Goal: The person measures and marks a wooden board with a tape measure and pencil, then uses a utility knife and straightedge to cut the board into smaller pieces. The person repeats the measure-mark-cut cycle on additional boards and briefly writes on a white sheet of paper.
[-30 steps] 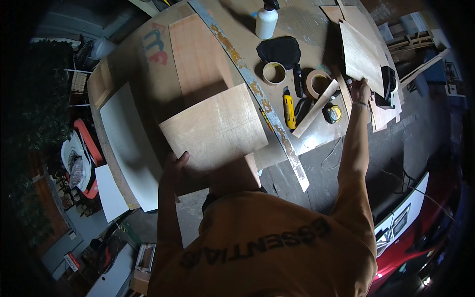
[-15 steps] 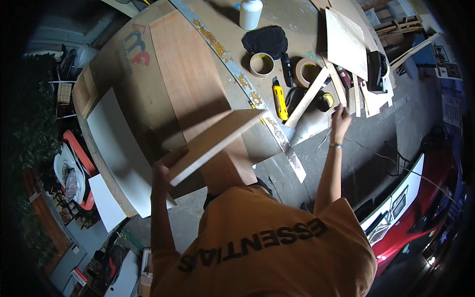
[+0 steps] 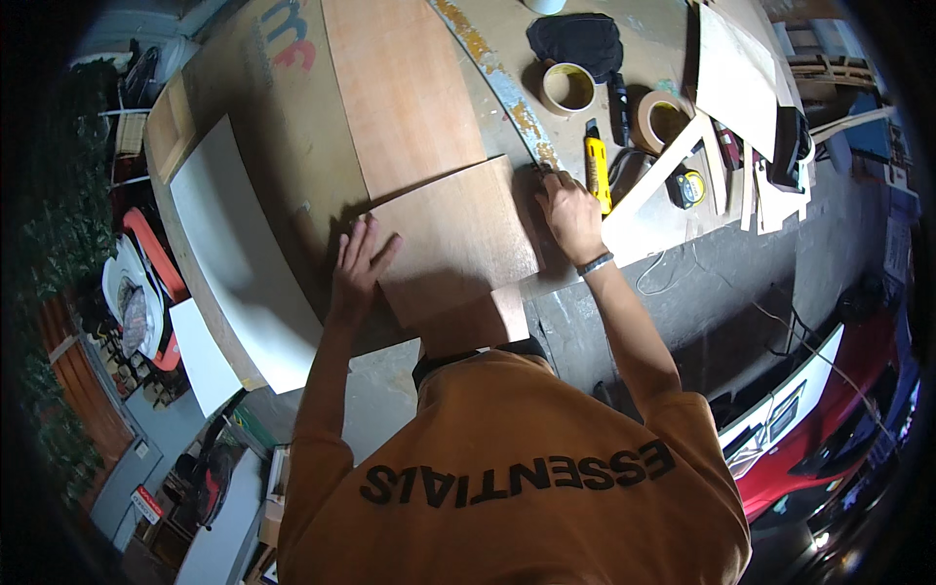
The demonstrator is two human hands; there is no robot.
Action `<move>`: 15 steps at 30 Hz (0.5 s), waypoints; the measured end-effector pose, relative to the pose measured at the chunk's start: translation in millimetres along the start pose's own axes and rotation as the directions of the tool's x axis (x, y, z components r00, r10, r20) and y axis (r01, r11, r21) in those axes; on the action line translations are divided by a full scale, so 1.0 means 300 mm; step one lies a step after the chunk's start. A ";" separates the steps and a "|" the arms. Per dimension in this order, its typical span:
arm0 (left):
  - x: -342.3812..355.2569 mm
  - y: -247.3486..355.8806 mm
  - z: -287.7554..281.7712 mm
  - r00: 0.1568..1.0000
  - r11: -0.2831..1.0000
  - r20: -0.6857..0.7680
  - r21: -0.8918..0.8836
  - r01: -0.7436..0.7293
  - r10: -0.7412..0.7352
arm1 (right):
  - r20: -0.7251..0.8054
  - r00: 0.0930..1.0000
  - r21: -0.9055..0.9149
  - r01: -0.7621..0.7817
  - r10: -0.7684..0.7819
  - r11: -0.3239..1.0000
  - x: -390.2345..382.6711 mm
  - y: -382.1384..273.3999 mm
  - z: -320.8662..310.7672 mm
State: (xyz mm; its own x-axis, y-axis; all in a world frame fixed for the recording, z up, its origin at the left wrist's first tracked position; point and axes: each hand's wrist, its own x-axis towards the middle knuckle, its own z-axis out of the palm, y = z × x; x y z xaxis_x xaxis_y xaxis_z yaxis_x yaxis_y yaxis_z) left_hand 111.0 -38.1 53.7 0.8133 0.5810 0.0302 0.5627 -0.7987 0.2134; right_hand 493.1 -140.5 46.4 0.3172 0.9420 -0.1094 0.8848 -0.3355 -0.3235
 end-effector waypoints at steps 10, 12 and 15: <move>0.004 -0.024 0.094 0.594 0.411 -0.045 -0.763 0.498 -0.803 | -0.106 0.961 0.156 -0.238 0.256 0.959 -0.067 -0.051 0.128; 0.017 -0.020 0.078 0.666 0.452 0.067 -0.683 0.574 -0.743 | -0.105 0.971 0.341 -0.166 0.213 0.925 -0.064 -0.018 0.108; 0.054 0.012 0.058 0.658 0.443 0.191 -0.601 0.665 -0.728 | -0.168 0.966 0.569 -0.068 0.197 0.819 -0.086 0.112 0.010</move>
State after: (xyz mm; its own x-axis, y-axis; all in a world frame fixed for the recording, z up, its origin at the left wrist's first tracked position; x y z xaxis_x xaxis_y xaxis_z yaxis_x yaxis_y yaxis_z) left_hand 128.9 -34.2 38.0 0.1540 0.9340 -0.3225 0.7016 0.1264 0.7012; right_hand 513.7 -176.1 35.6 0.5385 0.8425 -0.0112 0.5089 -0.3358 -0.7926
